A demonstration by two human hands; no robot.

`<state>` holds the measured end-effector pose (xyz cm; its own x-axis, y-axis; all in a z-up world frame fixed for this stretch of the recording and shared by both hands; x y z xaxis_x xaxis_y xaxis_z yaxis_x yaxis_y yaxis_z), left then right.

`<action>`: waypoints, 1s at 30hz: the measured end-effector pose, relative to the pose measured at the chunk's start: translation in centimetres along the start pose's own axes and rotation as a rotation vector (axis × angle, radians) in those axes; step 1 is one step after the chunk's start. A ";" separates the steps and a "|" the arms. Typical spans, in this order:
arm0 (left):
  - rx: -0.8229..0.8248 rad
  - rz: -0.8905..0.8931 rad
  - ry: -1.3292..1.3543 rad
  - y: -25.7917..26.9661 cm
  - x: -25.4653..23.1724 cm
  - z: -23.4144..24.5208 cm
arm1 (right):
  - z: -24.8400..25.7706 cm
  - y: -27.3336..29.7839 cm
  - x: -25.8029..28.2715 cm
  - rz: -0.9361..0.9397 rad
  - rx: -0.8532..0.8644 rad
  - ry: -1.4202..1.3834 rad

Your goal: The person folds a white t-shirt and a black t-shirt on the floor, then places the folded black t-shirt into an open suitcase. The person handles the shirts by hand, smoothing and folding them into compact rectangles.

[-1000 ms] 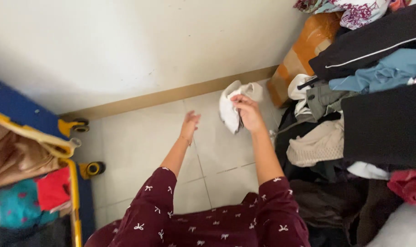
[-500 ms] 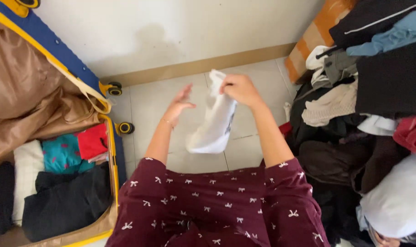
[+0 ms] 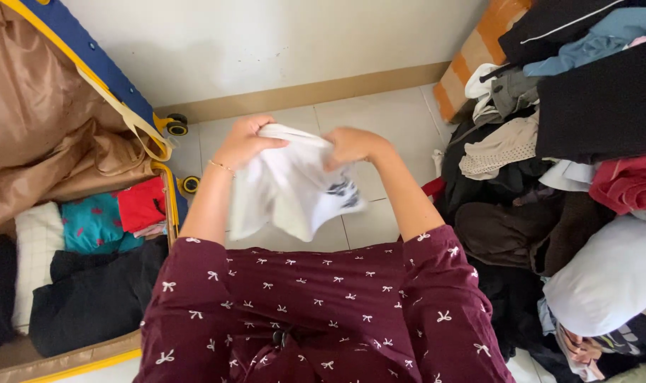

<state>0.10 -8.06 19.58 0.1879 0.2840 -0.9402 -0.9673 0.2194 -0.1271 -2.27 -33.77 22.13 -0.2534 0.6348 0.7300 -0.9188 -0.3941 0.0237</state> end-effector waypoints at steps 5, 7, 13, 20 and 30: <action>-0.189 -0.221 0.032 -0.4 -1.0 5.1 | -4.5 -0.8 -10.9 -0.198 0.287 0.310; -0.237 -0.172 0.205 -0.2 -1.6 7.4 | -6.6 -0.5 -14.0 -0.180 0.321 0.342; -0.468 -0.225 0.014 -1.0 -2.2 10.6 | -9.0 -5.2 -20.4 -0.100 0.130 0.529; 0.148 0.179 0.030 -0.2 -4.0 5.3 | -1.2 -7.7 -2.9 0.262 -0.729 -0.004; -0.252 -0.691 -0.461 -1.7 -6.6 -0.2 | 2.6 -1.7 3.2 0.359 -0.095 -0.921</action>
<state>0.42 -10.50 25.94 0.7446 0.5254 -0.4118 -0.6098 0.2844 -0.7397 -0.75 -32.82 26.15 -0.2243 -0.2917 0.9298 -0.8641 -0.3816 -0.3282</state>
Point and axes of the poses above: each hand's wrist, its own y-axis away from the middle knuckle, its own z-axis out of the back of the hand, x = y × z, the point moved 2 cm from there along -y, towards the middle knuckle, and after that the axes turned 13 degrees about -x, right-handed, at the moved point
